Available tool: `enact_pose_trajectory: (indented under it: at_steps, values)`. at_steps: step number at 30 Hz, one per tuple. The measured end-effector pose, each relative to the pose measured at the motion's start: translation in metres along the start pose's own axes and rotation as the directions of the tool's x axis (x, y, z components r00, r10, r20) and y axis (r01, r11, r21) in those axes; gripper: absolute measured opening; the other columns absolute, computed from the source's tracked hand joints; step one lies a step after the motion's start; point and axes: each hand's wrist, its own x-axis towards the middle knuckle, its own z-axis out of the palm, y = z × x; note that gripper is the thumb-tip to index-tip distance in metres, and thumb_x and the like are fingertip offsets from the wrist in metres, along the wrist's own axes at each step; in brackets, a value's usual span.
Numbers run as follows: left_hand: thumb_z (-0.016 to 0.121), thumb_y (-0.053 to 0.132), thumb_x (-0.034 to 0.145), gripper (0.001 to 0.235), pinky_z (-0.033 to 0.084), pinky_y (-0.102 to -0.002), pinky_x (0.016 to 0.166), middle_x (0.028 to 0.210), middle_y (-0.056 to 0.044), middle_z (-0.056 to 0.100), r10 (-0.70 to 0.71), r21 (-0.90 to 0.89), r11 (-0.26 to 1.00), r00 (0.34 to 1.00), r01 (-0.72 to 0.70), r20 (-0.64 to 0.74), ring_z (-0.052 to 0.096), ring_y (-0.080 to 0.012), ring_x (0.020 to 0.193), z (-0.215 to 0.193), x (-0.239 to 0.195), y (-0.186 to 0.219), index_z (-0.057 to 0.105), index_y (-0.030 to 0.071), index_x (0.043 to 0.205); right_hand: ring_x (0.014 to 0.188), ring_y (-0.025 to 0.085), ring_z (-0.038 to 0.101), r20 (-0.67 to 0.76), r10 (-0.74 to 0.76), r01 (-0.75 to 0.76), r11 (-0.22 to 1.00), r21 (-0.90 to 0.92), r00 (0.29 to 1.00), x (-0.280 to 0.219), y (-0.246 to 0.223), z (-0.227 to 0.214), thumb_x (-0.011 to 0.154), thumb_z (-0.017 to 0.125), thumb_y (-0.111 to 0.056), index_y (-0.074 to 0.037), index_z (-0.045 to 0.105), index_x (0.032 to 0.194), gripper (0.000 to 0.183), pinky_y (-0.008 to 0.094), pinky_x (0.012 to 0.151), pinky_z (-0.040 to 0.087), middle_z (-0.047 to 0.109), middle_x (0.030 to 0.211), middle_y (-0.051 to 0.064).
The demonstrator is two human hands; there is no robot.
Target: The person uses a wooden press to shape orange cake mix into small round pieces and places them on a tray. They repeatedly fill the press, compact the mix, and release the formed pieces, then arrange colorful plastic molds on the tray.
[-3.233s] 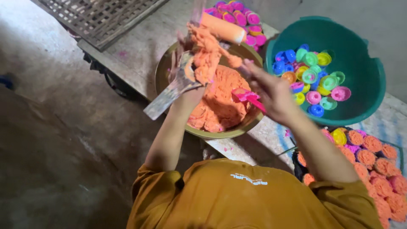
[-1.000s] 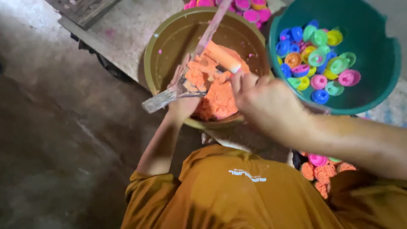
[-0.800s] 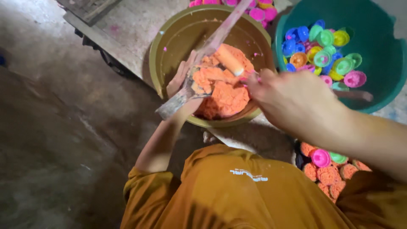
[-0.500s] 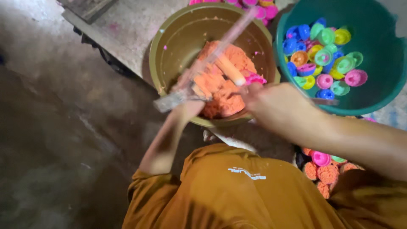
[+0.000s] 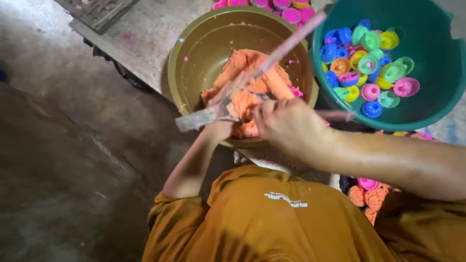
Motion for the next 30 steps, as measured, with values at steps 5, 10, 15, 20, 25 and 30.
enact_pose_trajectory:
  at_steps: [5, 10, 15, 20, 25, 30]
  values:
    - [0.062, 0.016, 0.099, 0.051, 0.044, -0.035, 0.119, 0.156, -0.016, 0.048, -0.14, -0.01, 0.99, 0.99, 0.141, 0.007, 0.054, -0.0274, 0.139, -0.021, 0.002, -0.004, 0.051, 0.005, 0.148, 0.061, 0.02, 0.069, 0.2, 0.067, -0.129, 0.94, 0.316, 0.977, -0.037, 0.022, -0.007, 0.089, 0.057, -0.018, -0.008, 0.064, 0.112, 0.026, 0.035, 0.045, 0.054, 0.064, 0.08, 0.005]
    - [0.06, 0.021, 0.1, 0.049, 0.045, -0.037, 0.118, 0.157, -0.018, 0.045, -0.166, -0.026, 0.986, 0.958, 0.164, -0.233, 0.053, -0.0297, 0.14, -0.034, 0.014, -0.014, 0.051, 0.004, 0.146, 0.078, 0.029, 0.071, -0.085, 0.414, -0.274, 0.728, 0.628, 0.906, -0.051, 0.046, -0.047, 0.096, 0.063, -0.006, -0.012, 0.063, 0.138, 0.043, 0.041, 0.063, 0.057, 0.072, 0.1, 0.013]
    - [0.059, 0.026, 0.101, 0.049, 0.045, -0.038, 0.117, 0.158, -0.02, 0.042, -0.157, 0.091, 0.98, 0.964, 0.18, -0.214, 0.052, -0.032, 0.141, -0.013, 0.018, 0.008, 0.051, 0.003, 0.144, 0.075, 0.035, 0.072, 0.054, 0.557, -0.158, 0.139, 0.978, 0.828, -0.002, -0.037, 0.078, 0.094, 0.058, 0.003, -0.008, 0.056, 0.148, 0.055, 0.037, 0.071, 0.057, 0.072, 0.115, 0.023]
    - [0.058, 0.031, 0.103, 0.049, 0.046, -0.039, 0.117, 0.159, -0.022, 0.039, -0.007, 0.719, 0.661, 0.959, 0.216, -0.282, 0.051, -0.0343, 0.142, -0.047, 0.039, 0.011, 0.05, 0.002, 0.143, 0.1, 0.033, 0.075, -0.092, 0.457, 0.056, 0.093, 0.994, 0.885, -0.041, -0.069, 0.142, 0.104, 0.056, -0.005, -0.002, 0.053, 0.147, 0.043, 0.036, 0.086, 0.056, 0.073, 0.117, 0.021]
    - [0.056, 0.035, 0.104, 0.051, 0.046, -0.04, 0.116, 0.16, -0.024, 0.035, 0.089, 0.891, 0.43, 0.975, 0.147, -0.204, 0.05, -0.0367, 0.143, -0.037, 0.057, 0.036, 0.05, 0.001, 0.141, 0.079, 0.028, 0.064, 0.143, 0.545, -0.135, -0.056, 0.989, 0.826, -0.039, -0.024, 0.142, 0.109, 0.053, -0.011, -0.004, 0.058, 0.145, 0.038, 0.034, 0.074, 0.054, 0.073, 0.097, 0.019]
    - [0.061, 0.031, 0.097, 0.07, 0.05, -0.037, 0.099, 0.155, -0.031, 0.038, -0.284, 0.511, 0.746, 0.898, 0.427, -0.337, 0.055, -0.0403, 0.128, -0.034, 0.065, 0.05, 0.039, -0.005, 0.153, 0.05, 0.019, 0.058, 0.334, 0.519, -0.356, -0.061, 0.933, 0.787, -0.018, -0.058, 0.131, 0.104, 0.051, -0.012, -0.012, 0.051, 0.153, 0.049, 0.034, 0.058, 0.047, 0.058, 0.065, 0.019]
